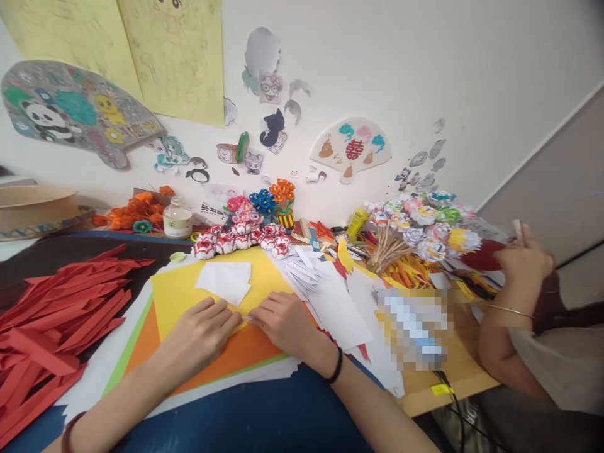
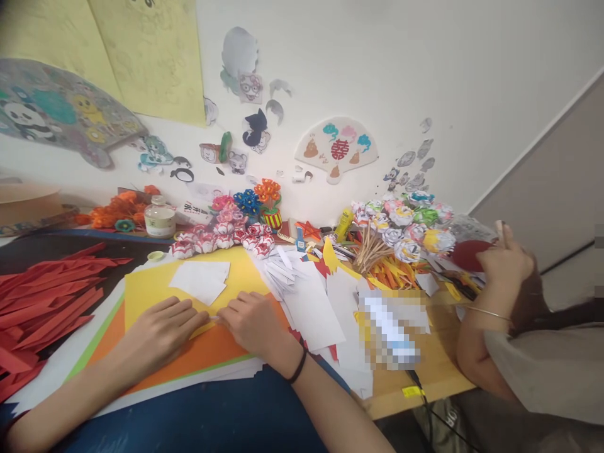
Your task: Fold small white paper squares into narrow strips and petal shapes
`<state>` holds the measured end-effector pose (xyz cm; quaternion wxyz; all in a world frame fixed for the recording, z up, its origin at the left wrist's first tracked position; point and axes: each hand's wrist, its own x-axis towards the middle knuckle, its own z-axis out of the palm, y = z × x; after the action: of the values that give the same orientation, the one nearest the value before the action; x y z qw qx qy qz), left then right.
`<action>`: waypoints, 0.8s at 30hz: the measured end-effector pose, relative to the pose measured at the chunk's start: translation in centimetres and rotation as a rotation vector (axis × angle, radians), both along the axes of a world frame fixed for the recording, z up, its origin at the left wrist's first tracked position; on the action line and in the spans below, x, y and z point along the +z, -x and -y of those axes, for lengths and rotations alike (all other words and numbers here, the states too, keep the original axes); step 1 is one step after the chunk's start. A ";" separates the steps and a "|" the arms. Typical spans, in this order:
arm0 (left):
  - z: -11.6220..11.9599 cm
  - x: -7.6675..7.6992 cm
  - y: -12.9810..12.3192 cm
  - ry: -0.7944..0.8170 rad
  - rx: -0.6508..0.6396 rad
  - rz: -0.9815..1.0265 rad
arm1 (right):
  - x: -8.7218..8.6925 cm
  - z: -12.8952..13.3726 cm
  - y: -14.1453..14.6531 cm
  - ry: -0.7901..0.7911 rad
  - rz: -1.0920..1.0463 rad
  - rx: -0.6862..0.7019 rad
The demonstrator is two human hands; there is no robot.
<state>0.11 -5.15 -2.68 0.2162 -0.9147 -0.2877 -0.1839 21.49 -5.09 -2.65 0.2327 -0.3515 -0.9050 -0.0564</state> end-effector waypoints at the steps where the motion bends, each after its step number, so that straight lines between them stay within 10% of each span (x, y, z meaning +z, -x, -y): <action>1: 0.0 0.0 -0.1 -0.005 -0.005 -0.006 | -0.4 -0.1 0.1 0.014 -0.016 -0.012; 24: 0.5 0.6 -0.6 0.036 -0.017 0.100 | -1.1 -1.0 -0.4 -0.039 -0.118 0.190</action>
<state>0.67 -5.65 -2.07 0.1835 -0.9105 -0.2937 -0.2259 21.89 -4.08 -3.70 0.2965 -0.2621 -0.9178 -0.0309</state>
